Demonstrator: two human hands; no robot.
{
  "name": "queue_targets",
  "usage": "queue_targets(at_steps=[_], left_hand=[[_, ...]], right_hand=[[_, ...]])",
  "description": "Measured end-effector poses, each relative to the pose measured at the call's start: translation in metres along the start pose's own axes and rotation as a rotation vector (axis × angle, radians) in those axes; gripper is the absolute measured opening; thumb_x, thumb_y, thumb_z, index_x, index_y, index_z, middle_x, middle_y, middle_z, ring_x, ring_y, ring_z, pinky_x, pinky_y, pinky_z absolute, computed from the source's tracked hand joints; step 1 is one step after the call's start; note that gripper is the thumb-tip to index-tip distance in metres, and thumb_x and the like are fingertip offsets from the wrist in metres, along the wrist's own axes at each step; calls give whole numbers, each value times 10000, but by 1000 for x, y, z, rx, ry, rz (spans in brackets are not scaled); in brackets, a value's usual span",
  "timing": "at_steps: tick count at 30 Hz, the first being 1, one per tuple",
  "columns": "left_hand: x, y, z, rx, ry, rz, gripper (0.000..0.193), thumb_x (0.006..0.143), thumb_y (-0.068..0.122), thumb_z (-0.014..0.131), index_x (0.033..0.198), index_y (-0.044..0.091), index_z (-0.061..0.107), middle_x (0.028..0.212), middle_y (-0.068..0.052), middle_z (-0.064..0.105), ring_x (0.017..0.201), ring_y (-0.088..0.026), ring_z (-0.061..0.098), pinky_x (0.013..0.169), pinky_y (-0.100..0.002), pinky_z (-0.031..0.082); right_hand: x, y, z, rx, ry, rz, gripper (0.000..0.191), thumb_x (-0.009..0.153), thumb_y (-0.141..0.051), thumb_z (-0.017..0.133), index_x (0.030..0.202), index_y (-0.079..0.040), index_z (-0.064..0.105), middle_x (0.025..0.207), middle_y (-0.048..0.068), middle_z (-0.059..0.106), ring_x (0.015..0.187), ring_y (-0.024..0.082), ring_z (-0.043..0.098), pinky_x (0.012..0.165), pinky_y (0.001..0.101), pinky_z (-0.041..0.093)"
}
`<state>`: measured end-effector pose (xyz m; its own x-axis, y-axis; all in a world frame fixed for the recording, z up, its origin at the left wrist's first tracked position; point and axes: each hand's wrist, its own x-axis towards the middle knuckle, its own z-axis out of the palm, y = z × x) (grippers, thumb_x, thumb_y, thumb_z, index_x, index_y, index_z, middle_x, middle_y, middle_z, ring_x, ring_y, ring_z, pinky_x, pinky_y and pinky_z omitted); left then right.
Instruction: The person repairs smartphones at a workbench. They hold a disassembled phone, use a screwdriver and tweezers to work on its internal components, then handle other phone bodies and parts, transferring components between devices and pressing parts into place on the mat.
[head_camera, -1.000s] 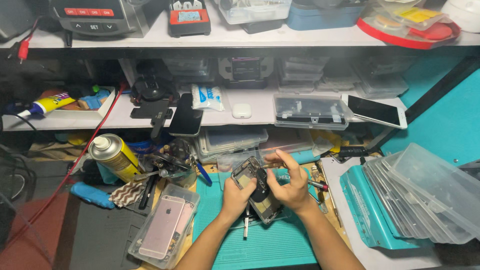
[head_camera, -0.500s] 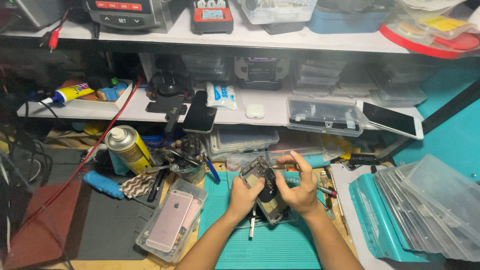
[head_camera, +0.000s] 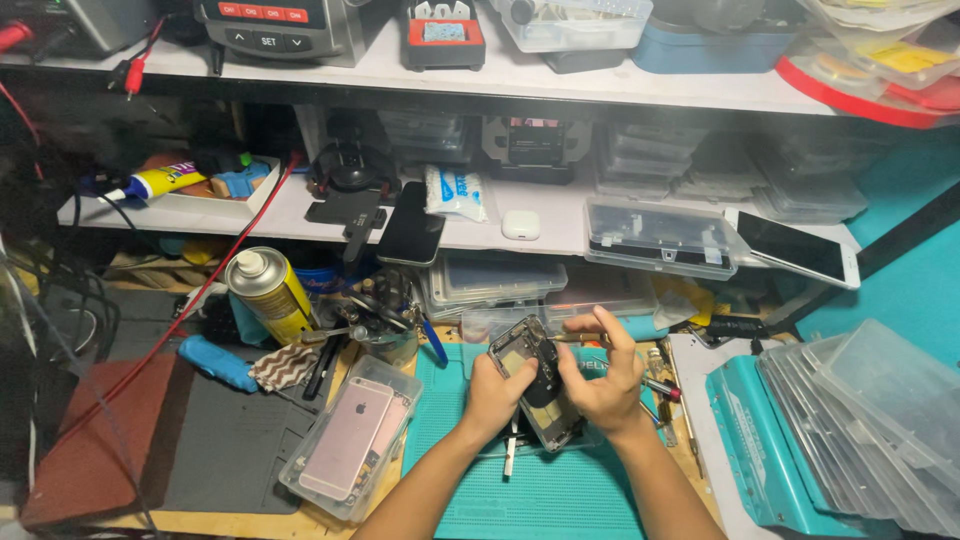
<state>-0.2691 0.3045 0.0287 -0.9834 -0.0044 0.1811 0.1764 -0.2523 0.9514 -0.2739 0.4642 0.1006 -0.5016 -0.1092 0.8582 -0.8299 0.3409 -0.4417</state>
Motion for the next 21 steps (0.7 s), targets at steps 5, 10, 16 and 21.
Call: queue_targets(at_steps=[5, 10, 16, 21], left_hand=[[1, -4, -2, 0, 4, 1, 138, 898, 70, 691, 981, -30, 736, 862, -37, 749, 754, -91, 675, 669, -275, 558], [0, -3, -3, -49, -19, 0, 151, 897, 74, 681, 1001, -22, 734, 881, -34, 754, 769, -91, 682, 688, -271, 564], [-2, 1, -3, -94, -30, 7, 144, 896, 60, 680, 999, -28, 730, 894, -38, 750, 779, -99, 682, 700, -276, 564], [-2, 6, -5, -54, -37, 16, 140, 891, 67, 677, 974, -29, 736, 863, -38, 744, 752, -98, 671, 678, -279, 554]], right_hand=[[0, 1, 4, 34, 0, 60, 707, 869, 115, 722, 1469, -4, 367, 1106, 171, 686, 997, 248, 728, 877, 356, 627], [-2, 1, 4, -55, 40, 63, 756, 829, 80, 784, 1456, -1, 369, 1060, 154, 680, 934, 228, 719, 834, 346, 613], [-4, -2, 6, -24, 38, 86, 761, 821, 86, 771, 1459, 8, 363, 1072, 171, 682, 941, 226, 722, 837, 345, 610], [-3, -2, 5, 36, 5, 20, 756, 840, 109, 730, 1476, 10, 333, 1096, 172, 682, 973, 232, 724, 877, 355, 608]])
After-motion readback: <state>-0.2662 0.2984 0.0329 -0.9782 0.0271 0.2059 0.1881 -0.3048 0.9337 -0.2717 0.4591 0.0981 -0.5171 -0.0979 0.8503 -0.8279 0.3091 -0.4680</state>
